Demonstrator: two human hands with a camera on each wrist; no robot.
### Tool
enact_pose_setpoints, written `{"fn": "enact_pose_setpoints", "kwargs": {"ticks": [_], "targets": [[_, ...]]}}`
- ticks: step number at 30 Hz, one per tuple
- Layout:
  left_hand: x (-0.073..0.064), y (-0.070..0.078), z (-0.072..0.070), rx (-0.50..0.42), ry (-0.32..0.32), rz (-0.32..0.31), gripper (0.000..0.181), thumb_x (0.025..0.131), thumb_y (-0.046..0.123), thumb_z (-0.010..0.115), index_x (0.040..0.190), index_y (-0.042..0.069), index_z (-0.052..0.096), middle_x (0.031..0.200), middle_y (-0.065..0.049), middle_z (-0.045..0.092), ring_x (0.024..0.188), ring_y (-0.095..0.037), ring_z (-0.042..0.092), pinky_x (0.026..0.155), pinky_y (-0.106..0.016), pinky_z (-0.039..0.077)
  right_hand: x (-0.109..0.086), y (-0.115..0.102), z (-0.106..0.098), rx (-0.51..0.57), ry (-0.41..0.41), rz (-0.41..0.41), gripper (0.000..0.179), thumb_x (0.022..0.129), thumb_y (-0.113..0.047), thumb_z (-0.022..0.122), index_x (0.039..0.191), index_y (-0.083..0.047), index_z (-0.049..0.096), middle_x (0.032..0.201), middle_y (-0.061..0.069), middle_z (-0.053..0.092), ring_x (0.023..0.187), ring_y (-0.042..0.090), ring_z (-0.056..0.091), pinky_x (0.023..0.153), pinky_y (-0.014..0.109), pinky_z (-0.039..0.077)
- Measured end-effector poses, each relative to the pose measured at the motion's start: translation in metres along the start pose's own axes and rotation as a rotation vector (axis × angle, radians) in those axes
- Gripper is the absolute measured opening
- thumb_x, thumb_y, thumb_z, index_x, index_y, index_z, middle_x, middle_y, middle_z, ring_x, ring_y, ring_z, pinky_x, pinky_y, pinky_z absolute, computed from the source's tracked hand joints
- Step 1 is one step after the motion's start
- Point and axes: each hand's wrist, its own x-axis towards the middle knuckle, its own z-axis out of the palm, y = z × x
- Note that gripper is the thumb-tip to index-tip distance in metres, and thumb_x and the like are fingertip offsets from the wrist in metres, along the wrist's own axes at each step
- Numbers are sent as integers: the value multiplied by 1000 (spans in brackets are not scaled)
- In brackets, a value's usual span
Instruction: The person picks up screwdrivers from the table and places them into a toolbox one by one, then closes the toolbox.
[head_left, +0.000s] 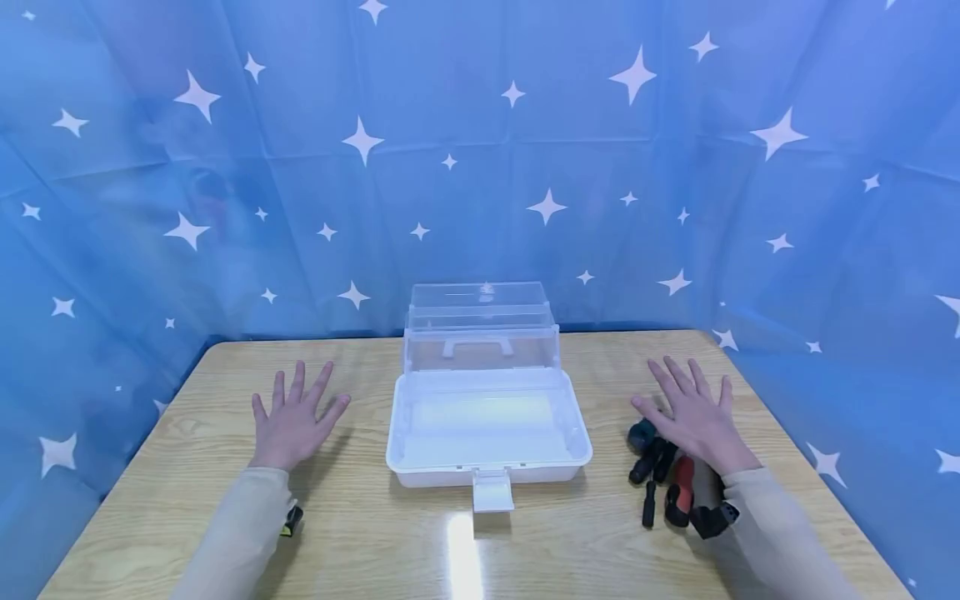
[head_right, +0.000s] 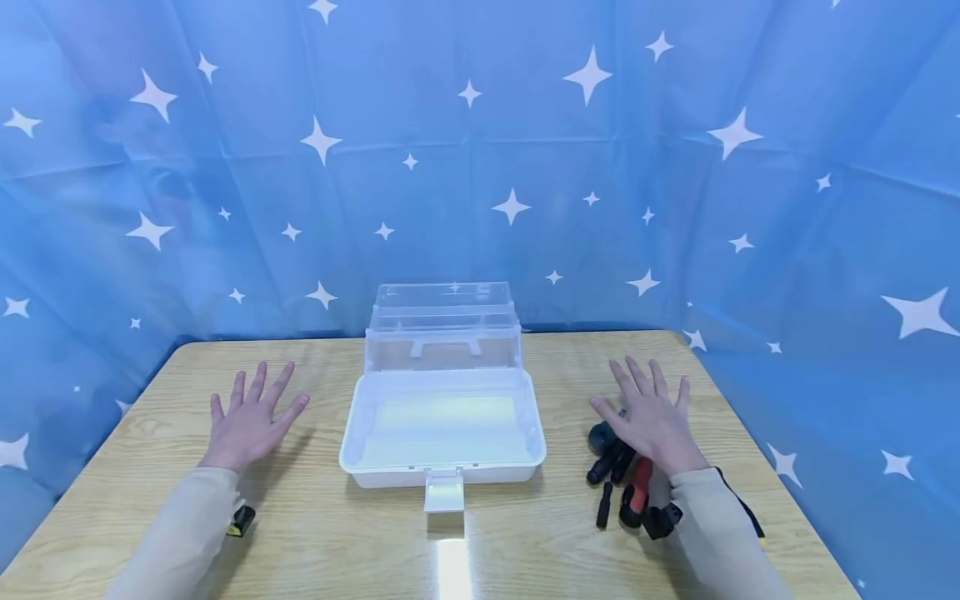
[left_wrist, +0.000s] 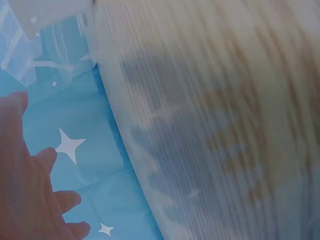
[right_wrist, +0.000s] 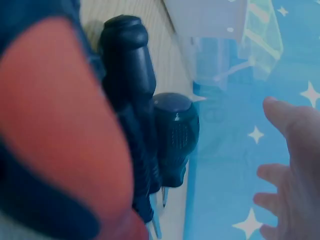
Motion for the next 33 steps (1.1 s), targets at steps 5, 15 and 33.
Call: {"fn": "enact_pose_setpoints", "kwargs": {"ticks": [5, 15, 33], "targets": [[-1, 2, -4, -19, 14, 13, 77, 97, 64, 33, 157, 19, 14, 156, -28, 6, 138, -54, -2, 99, -73, -10, -5, 2, -2, -26, 29, 5, 78, 93, -59, 50, 143, -1, 42, 142, 30, 36, 131, 49, 25, 95, 71, 10], [-12, 30, 4, -111, 18, 142, 73, 98, 52, 46, 153, 9, 25, 151, -28, 25, 136, -51, 20, 103, -71, 8, -27, 6, -9, 39, 51, -52, 56, 91, -39, 64, 129, 0, 57, 131, 33, 50, 116, 52, 45, 90, 67, 22], [-30, 76, 28, -283, -103, 260, 89, 92, 56, 55, 153, 1, 20, 154, -20, 26, 137, -39, 30, 108, -54, 27, -58, 22, -5, 62, 156, -141, 42, 87, -19, 71, 121, 3, 60, 114, 28, 61, 99, 48, 58, 78, 66, 38]]}}
